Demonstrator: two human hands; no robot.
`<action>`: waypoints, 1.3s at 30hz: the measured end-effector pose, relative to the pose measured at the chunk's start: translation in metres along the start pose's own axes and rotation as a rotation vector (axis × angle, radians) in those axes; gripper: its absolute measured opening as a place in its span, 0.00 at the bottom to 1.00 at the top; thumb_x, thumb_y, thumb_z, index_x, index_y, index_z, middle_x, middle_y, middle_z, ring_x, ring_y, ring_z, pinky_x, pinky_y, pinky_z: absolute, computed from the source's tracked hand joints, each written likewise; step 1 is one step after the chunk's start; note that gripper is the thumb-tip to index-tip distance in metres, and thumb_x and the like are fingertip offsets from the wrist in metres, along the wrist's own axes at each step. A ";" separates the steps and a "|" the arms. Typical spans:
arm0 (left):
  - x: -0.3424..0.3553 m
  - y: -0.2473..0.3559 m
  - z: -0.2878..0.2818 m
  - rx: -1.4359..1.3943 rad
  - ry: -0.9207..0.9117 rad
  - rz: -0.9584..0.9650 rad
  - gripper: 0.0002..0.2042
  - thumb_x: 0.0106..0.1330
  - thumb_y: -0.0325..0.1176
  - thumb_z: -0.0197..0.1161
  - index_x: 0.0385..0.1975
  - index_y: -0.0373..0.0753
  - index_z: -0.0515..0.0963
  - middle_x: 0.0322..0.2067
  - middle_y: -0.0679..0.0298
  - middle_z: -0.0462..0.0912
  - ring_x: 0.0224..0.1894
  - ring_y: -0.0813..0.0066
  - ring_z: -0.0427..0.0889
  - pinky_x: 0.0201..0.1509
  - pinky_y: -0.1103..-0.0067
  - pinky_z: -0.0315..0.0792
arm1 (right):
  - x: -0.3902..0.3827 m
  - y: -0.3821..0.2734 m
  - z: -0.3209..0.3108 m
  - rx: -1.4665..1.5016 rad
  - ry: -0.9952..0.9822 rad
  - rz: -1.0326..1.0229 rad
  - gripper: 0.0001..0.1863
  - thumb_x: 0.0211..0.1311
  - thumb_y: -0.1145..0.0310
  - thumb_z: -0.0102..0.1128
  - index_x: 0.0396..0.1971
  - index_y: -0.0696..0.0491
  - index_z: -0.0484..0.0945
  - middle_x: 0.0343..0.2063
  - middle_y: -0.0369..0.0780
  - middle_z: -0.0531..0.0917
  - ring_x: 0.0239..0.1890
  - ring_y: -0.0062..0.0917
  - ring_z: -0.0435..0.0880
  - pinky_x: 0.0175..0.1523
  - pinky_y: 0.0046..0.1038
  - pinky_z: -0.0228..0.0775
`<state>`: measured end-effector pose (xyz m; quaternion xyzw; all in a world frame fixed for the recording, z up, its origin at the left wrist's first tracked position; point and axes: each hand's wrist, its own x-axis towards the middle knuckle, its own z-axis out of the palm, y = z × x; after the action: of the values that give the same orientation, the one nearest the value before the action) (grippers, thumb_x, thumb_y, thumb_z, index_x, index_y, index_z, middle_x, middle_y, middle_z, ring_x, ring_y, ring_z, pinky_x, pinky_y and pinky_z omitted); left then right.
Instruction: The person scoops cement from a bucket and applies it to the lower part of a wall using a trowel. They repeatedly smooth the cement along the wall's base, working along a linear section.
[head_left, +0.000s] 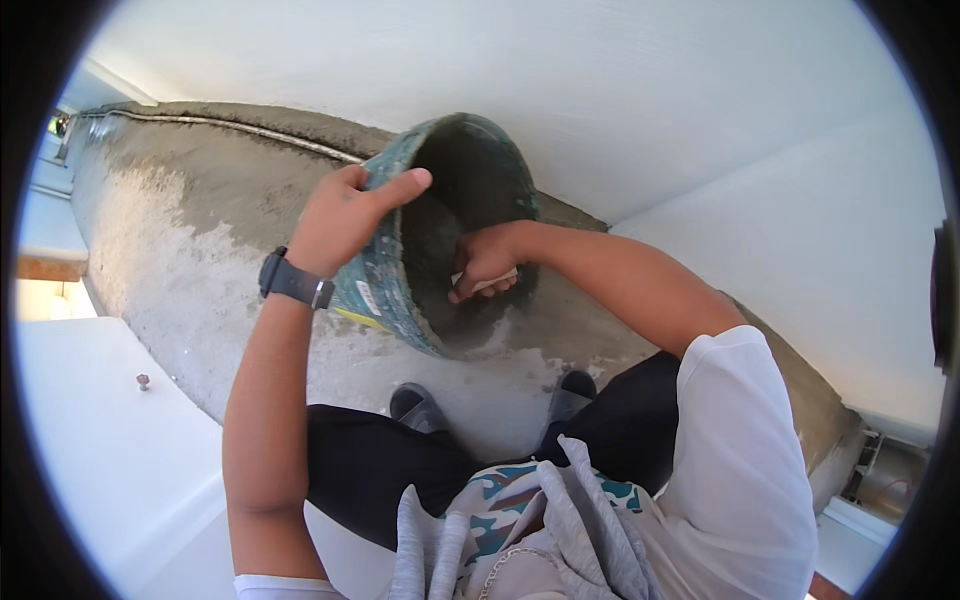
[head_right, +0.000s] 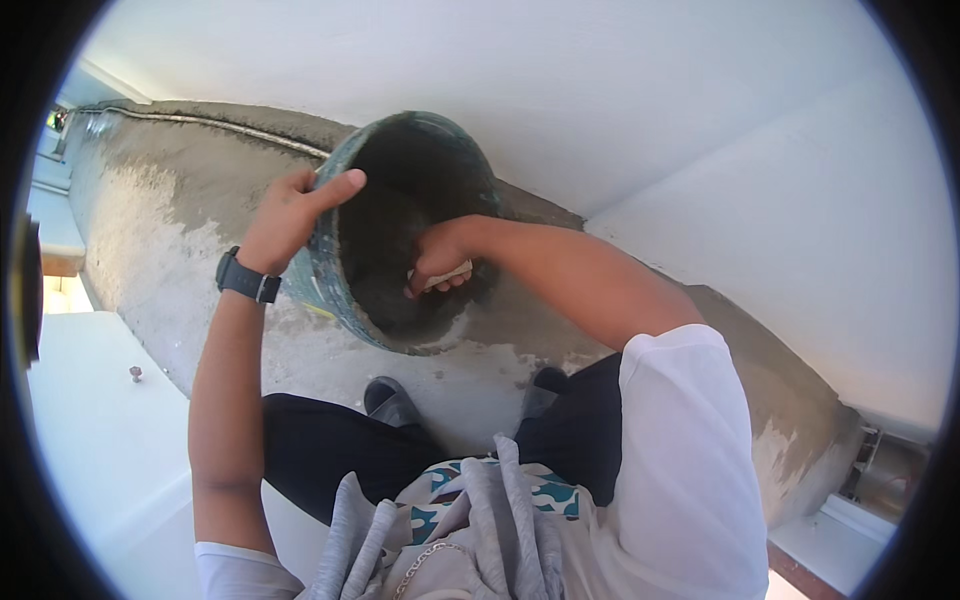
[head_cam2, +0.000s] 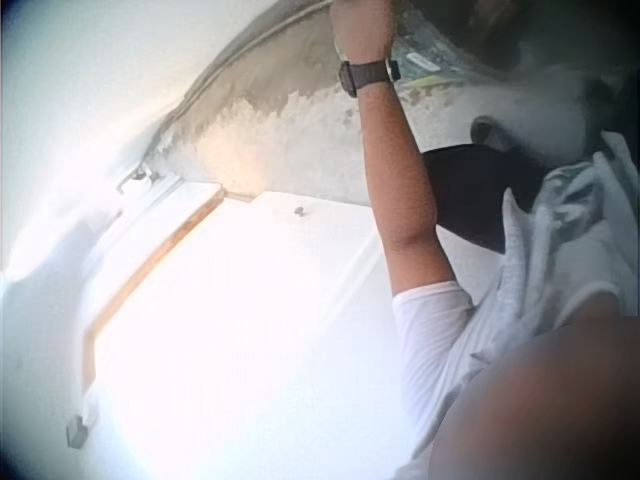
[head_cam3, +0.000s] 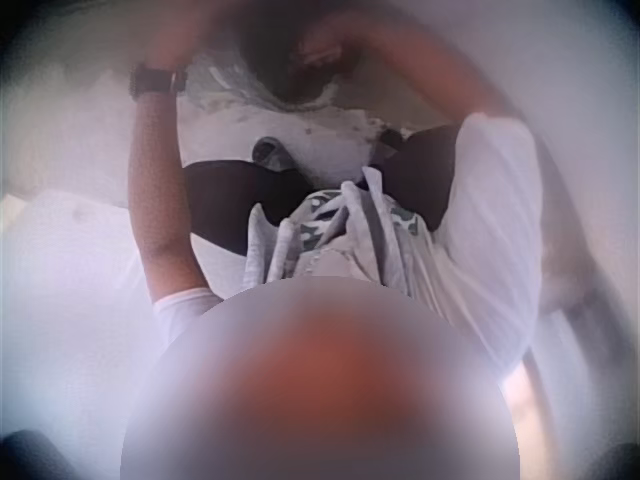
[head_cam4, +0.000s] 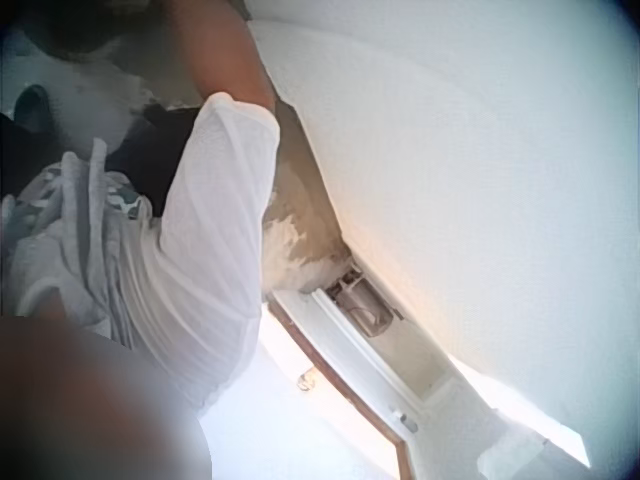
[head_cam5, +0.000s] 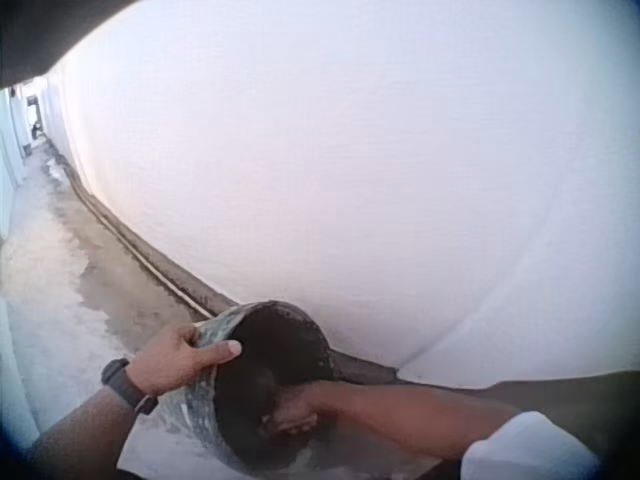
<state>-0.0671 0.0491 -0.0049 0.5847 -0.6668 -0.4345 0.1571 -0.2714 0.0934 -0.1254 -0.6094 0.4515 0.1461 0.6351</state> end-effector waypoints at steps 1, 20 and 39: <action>0.002 0.000 0.000 -0.041 0.007 -0.007 0.30 0.53 0.61 0.73 0.18 0.35 0.74 0.19 0.70 0.72 0.23 0.82 0.68 0.28 0.79 0.65 | -0.010 0.002 -0.004 0.057 -0.020 -0.005 0.20 0.60 0.51 0.66 0.25 0.56 0.81 0.19 0.36 0.79 0.17 0.23 0.77 0.23 0.28 0.72; 0.015 -0.053 -0.063 -0.420 -0.161 -0.174 0.27 0.73 0.53 0.57 0.58 0.34 0.75 0.52 0.61 0.83 0.50 0.73 0.82 0.51 0.75 0.76 | -0.144 0.179 0.014 0.322 0.766 0.148 0.20 0.60 0.55 0.66 0.23 0.58 0.79 0.17 0.38 0.78 0.19 0.24 0.77 0.28 0.32 0.70; 0.009 -0.063 -0.076 -0.622 0.151 -0.159 0.26 0.62 0.49 0.72 0.43 0.26 0.83 0.40 0.57 0.87 0.41 0.73 0.84 0.47 0.77 0.76 | -0.072 0.223 0.074 -0.218 1.418 0.251 0.18 0.61 0.54 0.63 0.36 0.55 0.80 0.32 0.50 0.85 0.37 0.50 0.84 0.43 0.49 0.75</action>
<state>0.0262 0.0150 -0.0122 0.5895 -0.4409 -0.5836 0.3428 -0.4458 0.2347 -0.2256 -0.5610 0.8038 -0.1682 0.1041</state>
